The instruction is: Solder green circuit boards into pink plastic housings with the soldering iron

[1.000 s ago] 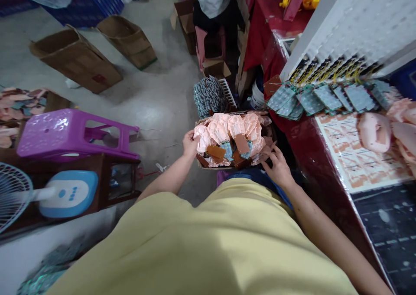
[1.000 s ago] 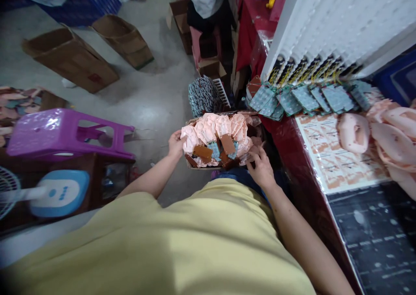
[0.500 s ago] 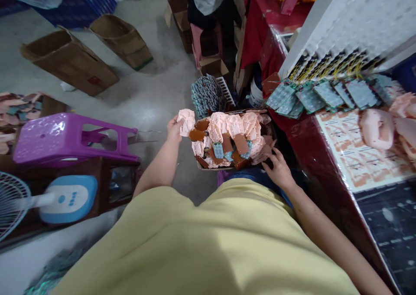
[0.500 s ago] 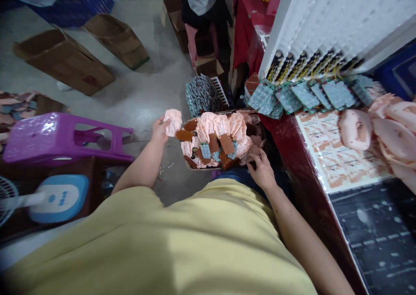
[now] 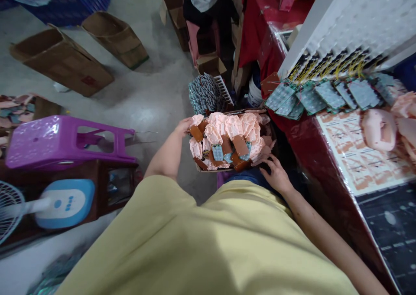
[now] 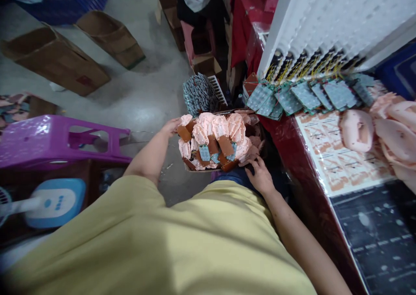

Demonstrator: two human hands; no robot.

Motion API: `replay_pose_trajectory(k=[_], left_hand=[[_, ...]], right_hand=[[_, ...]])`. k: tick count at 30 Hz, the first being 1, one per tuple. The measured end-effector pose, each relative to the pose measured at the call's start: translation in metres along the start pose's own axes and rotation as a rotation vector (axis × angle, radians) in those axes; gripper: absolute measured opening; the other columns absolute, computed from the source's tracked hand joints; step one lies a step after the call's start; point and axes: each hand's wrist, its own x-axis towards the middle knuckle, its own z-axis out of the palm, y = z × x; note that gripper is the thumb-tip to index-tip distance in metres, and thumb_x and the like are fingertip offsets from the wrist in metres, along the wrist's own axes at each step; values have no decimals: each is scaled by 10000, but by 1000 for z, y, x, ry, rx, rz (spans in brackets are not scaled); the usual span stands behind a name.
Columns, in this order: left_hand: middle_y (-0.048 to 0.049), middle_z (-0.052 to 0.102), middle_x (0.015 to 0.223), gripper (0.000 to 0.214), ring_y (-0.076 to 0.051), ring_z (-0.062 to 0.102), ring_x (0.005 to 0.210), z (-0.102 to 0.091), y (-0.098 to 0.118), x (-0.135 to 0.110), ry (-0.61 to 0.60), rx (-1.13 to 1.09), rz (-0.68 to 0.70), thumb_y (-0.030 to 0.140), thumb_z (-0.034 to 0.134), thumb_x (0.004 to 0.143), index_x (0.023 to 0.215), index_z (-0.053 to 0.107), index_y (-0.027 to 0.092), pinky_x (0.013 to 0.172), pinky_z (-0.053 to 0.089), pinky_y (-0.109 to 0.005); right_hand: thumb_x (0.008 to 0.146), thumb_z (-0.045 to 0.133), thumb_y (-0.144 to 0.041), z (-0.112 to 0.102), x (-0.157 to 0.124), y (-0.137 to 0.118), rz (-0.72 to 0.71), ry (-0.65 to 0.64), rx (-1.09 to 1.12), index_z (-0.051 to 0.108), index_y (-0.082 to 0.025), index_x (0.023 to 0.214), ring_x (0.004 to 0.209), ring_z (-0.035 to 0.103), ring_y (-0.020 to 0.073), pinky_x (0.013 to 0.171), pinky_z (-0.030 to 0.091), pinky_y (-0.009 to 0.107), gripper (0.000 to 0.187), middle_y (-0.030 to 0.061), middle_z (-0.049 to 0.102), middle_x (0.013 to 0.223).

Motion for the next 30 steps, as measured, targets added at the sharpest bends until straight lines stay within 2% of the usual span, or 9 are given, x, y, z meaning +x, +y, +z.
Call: replay_pose_trajectory(k=[4,9,13,16,19,21,23,26,30], left_hand=[[-59,679,1019,237,-157,669,877,6,-1,-5,-92,174,-140,307,641,955,1090,653,114,792,591,-338],[-73,660,1132,262,-202,652,1013,11,7,-2,-26,336,-95,327,645,949,1113,652,123,883,574,-384],[-87,661,1152,320,-211,648,1045,2,15,-4,43,388,-70,398,616,962,1122,649,123,927,552,-420],[-99,690,1132,375,-215,651,1057,-3,13,-13,6,392,-23,460,584,966,1104,673,122,965,519,-432],[-79,744,991,345,-262,661,1062,2,5,-26,-72,422,51,449,715,853,1009,737,142,988,492,-386],[-82,753,995,334,-299,649,1113,7,3,-34,-81,455,114,398,781,776,1007,754,158,1037,463,-385],[-124,704,1200,394,-326,561,1272,11,5,-44,-38,488,201,369,757,790,1121,732,156,1145,365,-424],[-171,456,1521,563,-314,329,1477,18,11,-66,33,526,345,349,700,834,1348,609,139,1248,169,-433],[-191,325,1598,694,-310,284,1504,47,0,-109,-78,667,635,373,652,860,1479,470,118,1250,190,-436]], right_hand=[[896,566,-382,1,-2,1,2,-6,14,628,-241,1181,1303,550,288,1041,546,483,324,120,478,1449],[891,574,-379,2,-1,1,9,-6,25,633,-256,1174,1280,570,281,1044,543,486,314,109,488,1438],[885,581,-372,-1,-1,2,19,11,30,640,-260,1172,1276,573,273,1061,531,487,314,97,497,1442],[896,569,-378,-4,-1,3,29,29,34,646,-247,1170,1283,567,270,1081,514,485,313,104,509,1438],[901,560,-383,-5,-1,3,34,38,39,650,-234,1165,1281,569,274,1086,508,487,316,115,521,1427],[903,555,-388,-5,0,1,30,39,45,649,-230,1162,1283,568,278,1080,515,486,318,115,516,1433],[908,547,-392,-6,1,-1,21,37,52,647,-233,1158,1288,563,277,1073,521,481,312,110,511,1440],[912,538,-393,-7,2,-3,12,37,58,645,-232,1152,1289,562,277,1065,529,479,308,110,516,1435],[908,540,-378,-8,2,-6,19,37,58,650,-224,1146,1278,569,278,1053,536,473,304,120,517,1427]])
